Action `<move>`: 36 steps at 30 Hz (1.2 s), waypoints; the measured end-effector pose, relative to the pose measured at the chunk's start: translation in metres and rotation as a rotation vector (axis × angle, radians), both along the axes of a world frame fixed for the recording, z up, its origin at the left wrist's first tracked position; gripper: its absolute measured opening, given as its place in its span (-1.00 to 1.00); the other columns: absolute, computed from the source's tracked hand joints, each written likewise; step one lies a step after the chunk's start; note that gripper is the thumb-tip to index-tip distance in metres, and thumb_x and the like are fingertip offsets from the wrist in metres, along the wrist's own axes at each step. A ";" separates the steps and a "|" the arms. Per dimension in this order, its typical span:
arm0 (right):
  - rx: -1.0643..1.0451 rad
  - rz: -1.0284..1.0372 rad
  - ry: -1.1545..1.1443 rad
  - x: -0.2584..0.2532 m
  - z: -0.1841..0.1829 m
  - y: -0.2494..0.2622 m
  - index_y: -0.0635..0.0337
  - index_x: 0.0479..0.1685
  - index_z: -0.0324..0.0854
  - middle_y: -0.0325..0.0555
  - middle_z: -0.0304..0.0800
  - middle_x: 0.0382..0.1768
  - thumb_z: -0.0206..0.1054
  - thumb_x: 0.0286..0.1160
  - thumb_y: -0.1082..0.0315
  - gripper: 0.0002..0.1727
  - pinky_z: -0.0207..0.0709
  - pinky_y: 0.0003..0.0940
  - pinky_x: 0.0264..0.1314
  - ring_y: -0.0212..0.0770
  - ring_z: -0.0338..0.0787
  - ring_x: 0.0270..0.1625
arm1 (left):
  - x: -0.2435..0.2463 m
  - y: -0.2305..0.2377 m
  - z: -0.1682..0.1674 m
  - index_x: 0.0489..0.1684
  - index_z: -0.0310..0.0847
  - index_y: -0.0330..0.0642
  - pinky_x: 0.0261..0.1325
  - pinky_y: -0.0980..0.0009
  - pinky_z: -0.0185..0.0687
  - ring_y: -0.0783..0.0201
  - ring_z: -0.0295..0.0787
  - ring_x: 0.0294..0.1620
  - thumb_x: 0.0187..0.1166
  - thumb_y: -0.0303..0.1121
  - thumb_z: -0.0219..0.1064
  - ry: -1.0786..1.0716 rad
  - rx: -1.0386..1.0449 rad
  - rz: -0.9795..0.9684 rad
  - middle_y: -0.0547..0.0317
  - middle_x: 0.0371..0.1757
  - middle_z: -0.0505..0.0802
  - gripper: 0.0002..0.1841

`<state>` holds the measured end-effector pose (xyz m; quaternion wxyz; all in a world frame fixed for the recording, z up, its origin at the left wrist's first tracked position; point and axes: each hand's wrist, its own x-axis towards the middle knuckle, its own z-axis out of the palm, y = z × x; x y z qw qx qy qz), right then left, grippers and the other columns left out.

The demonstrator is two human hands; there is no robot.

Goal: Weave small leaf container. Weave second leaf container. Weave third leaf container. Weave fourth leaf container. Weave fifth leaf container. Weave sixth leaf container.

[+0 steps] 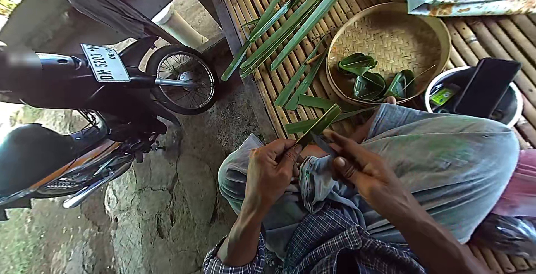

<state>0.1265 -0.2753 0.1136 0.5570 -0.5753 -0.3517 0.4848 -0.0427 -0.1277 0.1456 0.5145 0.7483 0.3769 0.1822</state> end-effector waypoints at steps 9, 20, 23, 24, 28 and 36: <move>0.039 0.200 0.641 0.003 0.005 0.003 0.16 0.35 0.53 -0.26 0.45 -0.50 -0.03 0.90 0.19 -0.65 0.15 -0.65 -0.64 -0.52 0.27 -0.63 | 0.004 -0.007 0.011 -0.14 0.83 -0.31 -0.55 0.51 0.74 0.35 0.76 -0.61 0.66 -0.42 0.37 -0.065 -0.197 -0.108 0.13 -0.44 0.89 -0.85; 0.058 0.163 0.660 0.001 0.004 0.000 0.14 0.36 0.62 -0.23 0.46 -0.48 0.03 0.89 0.23 -0.65 0.22 -0.63 -0.61 -0.49 0.32 -0.60 | 0.012 -0.011 0.019 -0.14 0.81 -0.36 -0.51 0.47 0.80 0.31 0.81 -0.60 0.66 -0.44 0.36 -0.093 -0.281 -0.116 0.06 -0.45 0.90 -0.85; 0.089 0.143 0.619 0.001 0.003 -0.001 0.16 0.41 0.62 -0.26 0.44 -0.50 0.03 0.89 0.25 -0.63 0.23 -0.63 -0.60 -0.49 0.32 -0.60 | 0.011 -0.011 0.022 -0.09 0.78 -0.39 -0.41 0.41 0.88 0.24 0.86 -0.50 0.69 -0.44 0.31 -0.123 -0.314 -0.146 0.02 -0.36 0.91 -0.83; 0.095 0.141 0.610 0.001 0.003 -0.001 0.15 0.45 0.62 -0.25 0.43 -0.50 0.03 0.89 0.25 -0.62 0.22 -0.63 -0.60 -0.49 0.31 -0.60 | 0.010 -0.010 0.023 -0.06 0.77 -0.41 -0.36 0.37 0.92 0.20 0.89 -0.45 0.72 -0.45 0.28 -0.141 -0.327 -0.164 -0.01 -0.31 0.91 -0.81; 0.123 0.150 0.602 0.003 0.004 -0.002 0.18 0.36 0.65 -0.24 0.45 -0.51 0.04 0.89 0.26 -0.64 0.22 -0.65 -0.59 -0.50 0.32 -0.59 | 0.007 -0.009 0.027 0.02 0.73 -0.44 -0.32 0.32 0.95 0.15 0.93 -0.40 0.77 -0.46 0.18 -0.159 -0.333 -0.203 -0.05 -0.29 0.92 -0.77; 0.164 0.137 0.564 0.001 0.001 -0.005 0.24 0.30 0.67 -0.23 0.46 -0.51 0.05 0.88 0.29 -0.65 0.24 -0.62 -0.57 -0.49 0.33 -0.58 | 0.009 -0.008 0.027 -0.02 0.71 -0.48 -0.40 0.36 0.89 0.15 0.90 -0.47 0.79 -0.47 0.14 -0.193 -0.491 -0.188 -0.12 -0.34 0.91 -0.76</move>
